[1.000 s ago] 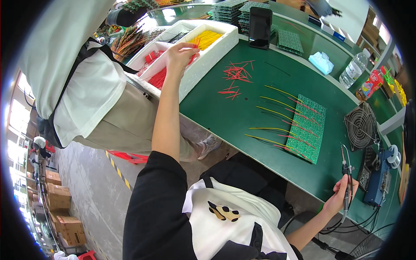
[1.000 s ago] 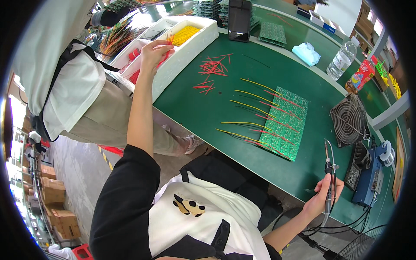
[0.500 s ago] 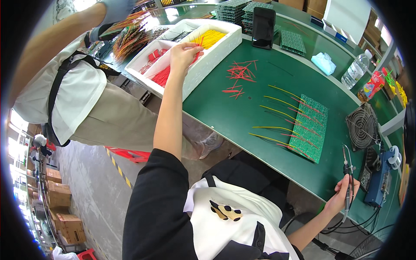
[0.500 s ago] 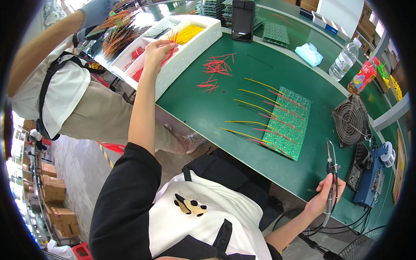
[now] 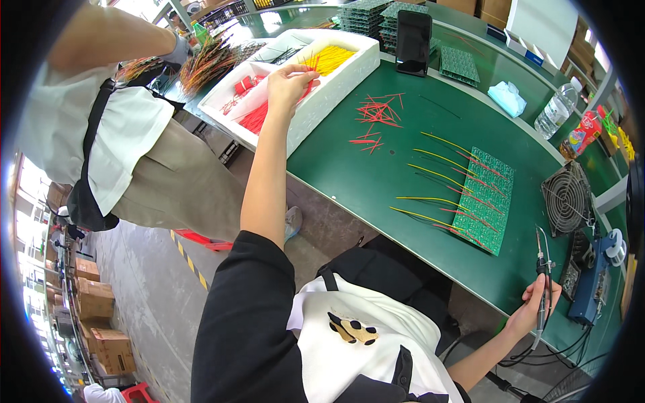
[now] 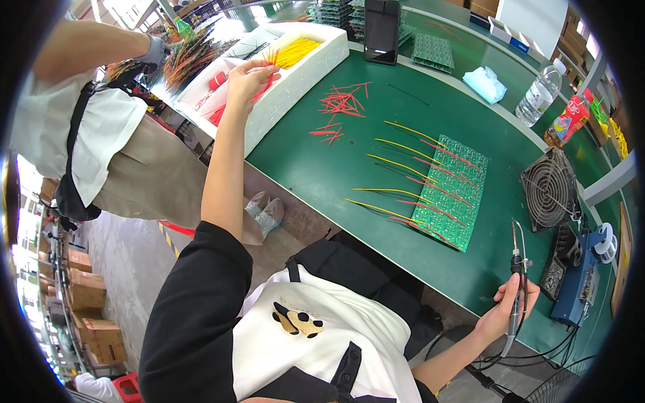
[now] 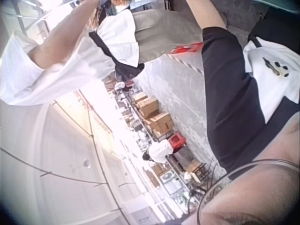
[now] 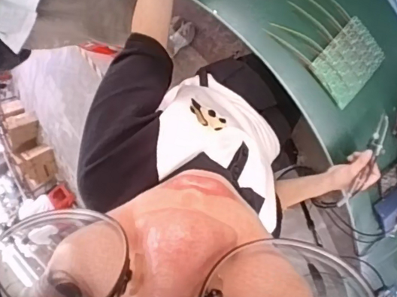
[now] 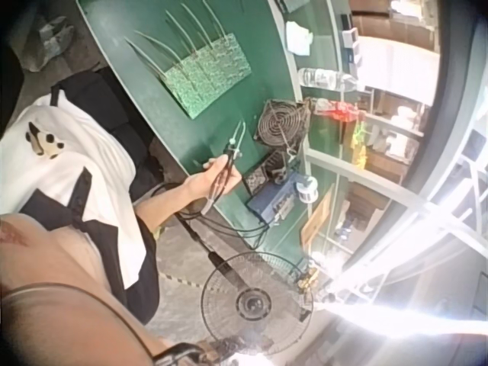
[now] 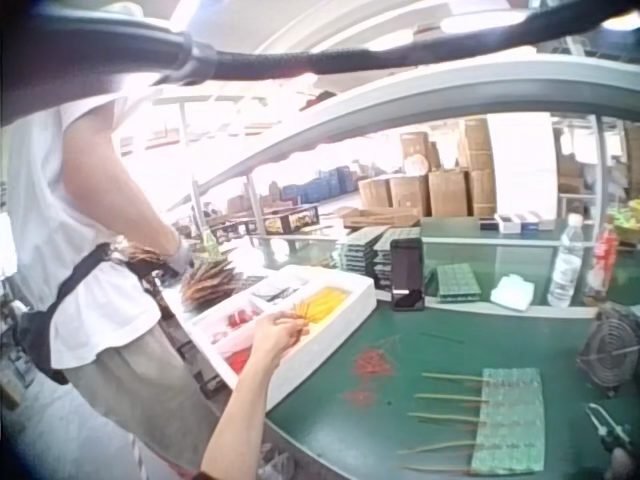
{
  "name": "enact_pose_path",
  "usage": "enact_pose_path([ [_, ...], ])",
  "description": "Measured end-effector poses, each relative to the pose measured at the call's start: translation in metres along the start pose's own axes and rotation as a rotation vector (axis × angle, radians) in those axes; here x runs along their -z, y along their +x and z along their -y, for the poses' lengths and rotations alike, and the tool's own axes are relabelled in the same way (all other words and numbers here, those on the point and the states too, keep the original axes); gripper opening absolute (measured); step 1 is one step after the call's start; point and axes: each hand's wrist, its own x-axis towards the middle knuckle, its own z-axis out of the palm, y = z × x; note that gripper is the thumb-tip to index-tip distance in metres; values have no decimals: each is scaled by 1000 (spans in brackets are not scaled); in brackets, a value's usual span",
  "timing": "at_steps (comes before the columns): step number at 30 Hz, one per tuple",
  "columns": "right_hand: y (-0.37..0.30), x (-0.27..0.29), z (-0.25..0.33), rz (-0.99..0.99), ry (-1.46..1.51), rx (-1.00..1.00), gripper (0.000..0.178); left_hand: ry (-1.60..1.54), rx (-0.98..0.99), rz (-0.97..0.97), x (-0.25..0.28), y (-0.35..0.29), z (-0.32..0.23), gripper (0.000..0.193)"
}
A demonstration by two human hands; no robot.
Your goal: The person takes wires from a sorting box and solders them onto a circuit board using a soldering iron.
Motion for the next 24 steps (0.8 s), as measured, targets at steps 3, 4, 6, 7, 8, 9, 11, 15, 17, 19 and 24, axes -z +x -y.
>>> enact_pose_path([
  [3, 1, -2, 0, -6, 7, 4, 16, -8, 5, -2, 2, 0, -2, 18],
  [4, 1, -2, 0, -15, 12, 9, 17, -8, 6, -1, 1, 0, -2, 18],
  [6, 1, -2, 1, -14, 10, 9, 17, -20, 8, -6, 1, 2, 0, 16],
  [7, 1, -2, 2, -11, 10, 10, 17, -19, 7, -5, 1, 2, 0, 16],
  [8, 1, -2, 1, -11, 11, 10, 17, -40, 14, -7, 0, 1, -1, 15],
  [9, 1, -2, 1, -10, 11, 11, 17, -61, 21, -9, 0, 1, -1, 14],
  [11, 0, -2, 2, -9, 11, 12, 17, -33, 14, -10, 3, 5, 3, 13],
  [15, 0, -1, 1, -1, 12, -3, 15, -94, 16, -8, 3, 4, 4, 12],
  [17, 0, 0, -1, 4, 21, 2, 15, -126, 20, -33, -1, 3, 3, 11],
  [19, 0, 0, -1, -1, 9, 2, 15, -156, 24, -58, 0, 3, 3, 10],
  [24, 0, 0, -2, -1, 16, 5, 14, -87, 7, -81, 4, 11, 12, 10],
])
